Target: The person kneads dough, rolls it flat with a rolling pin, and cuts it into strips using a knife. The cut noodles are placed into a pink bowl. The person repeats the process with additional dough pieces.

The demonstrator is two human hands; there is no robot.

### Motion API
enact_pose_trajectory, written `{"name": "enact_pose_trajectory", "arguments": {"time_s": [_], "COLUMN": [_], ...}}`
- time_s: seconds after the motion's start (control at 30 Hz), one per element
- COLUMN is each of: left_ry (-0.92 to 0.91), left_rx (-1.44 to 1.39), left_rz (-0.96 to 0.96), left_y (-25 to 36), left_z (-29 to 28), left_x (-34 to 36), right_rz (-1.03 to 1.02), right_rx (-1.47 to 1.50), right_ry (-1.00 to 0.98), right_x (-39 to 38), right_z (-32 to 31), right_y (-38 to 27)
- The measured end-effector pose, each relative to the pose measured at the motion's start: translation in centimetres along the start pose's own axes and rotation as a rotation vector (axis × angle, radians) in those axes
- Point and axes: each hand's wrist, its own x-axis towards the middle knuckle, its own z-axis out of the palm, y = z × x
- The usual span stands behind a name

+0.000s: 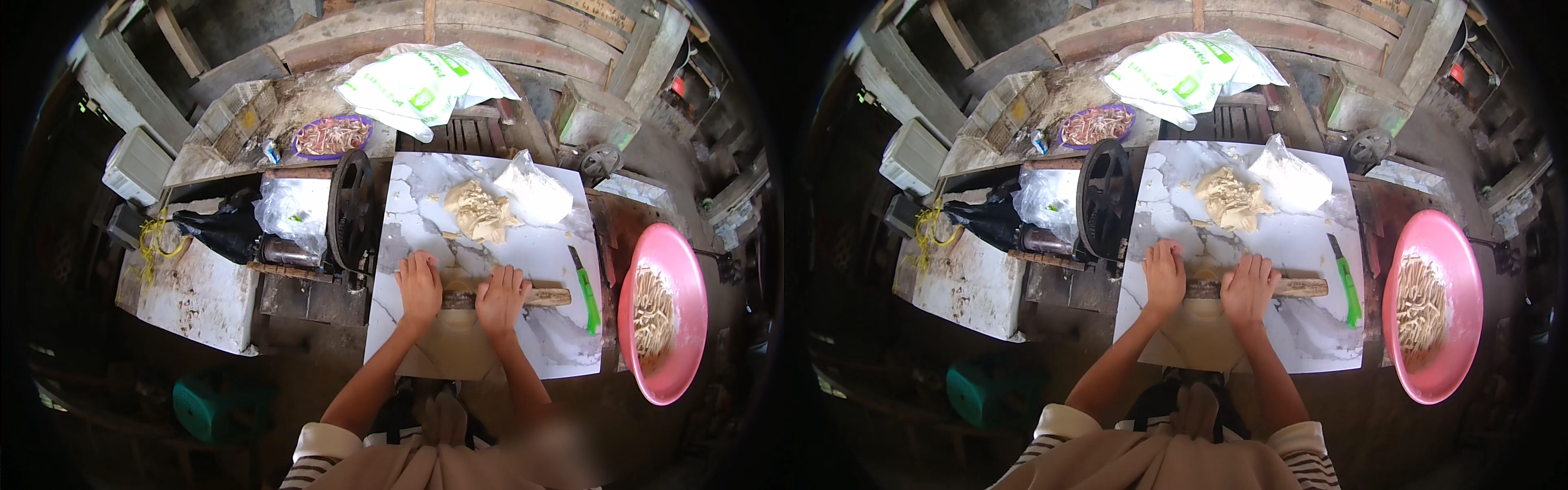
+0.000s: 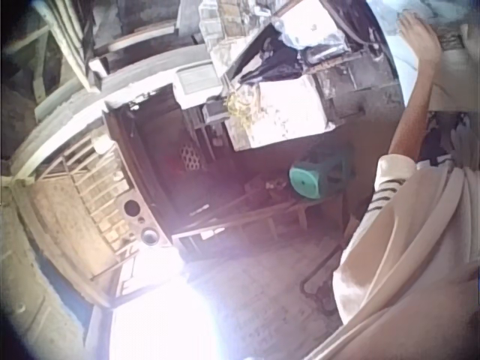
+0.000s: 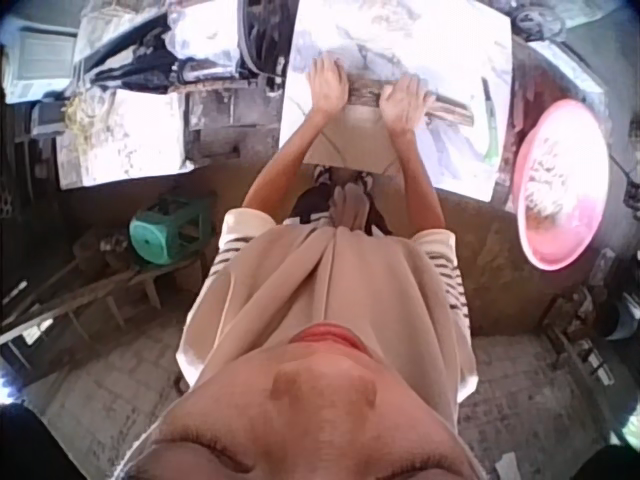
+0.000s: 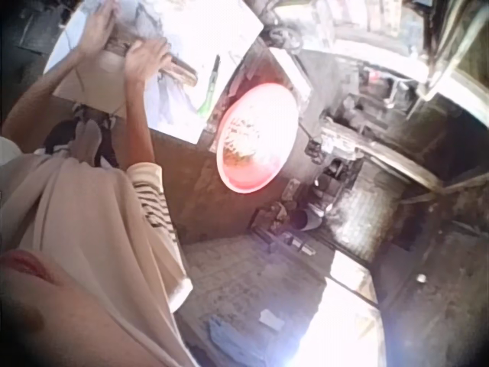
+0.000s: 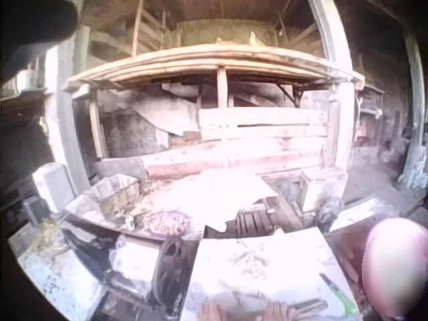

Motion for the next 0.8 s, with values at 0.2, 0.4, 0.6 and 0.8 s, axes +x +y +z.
{"name": "enact_pose_trajectory", "arguments": {"time_s": [0.2, 0.4, 0.6, 0.8], "left_ry": [0.006, 0.026, 0.022, -0.105], "left_rx": [0.097, -0.042, -0.092, 0.018], "left_rz": [0.007, 0.092, 0.085, -0.014], "left_y": [0.2, -0.9, -0.4, -0.5], "left_z": [1.4, 0.7, 0.8, 1.8], "left_x": [4.5, -0.5, 0.8, 2.8], "right_rz": [0.043, 0.006, -0.042, -0.043], "right_rx": [-0.056, 0.022, -0.034, -0.001], "right_ry": [0.041, 0.028, 0.071, 0.045], "right_x": [4.0, -0.4, 0.7, 3.3], "right_z": [1.8, 0.0, 0.5, 2.2], "right_y": [-0.5, -0.6, -0.3, 0.0]}}
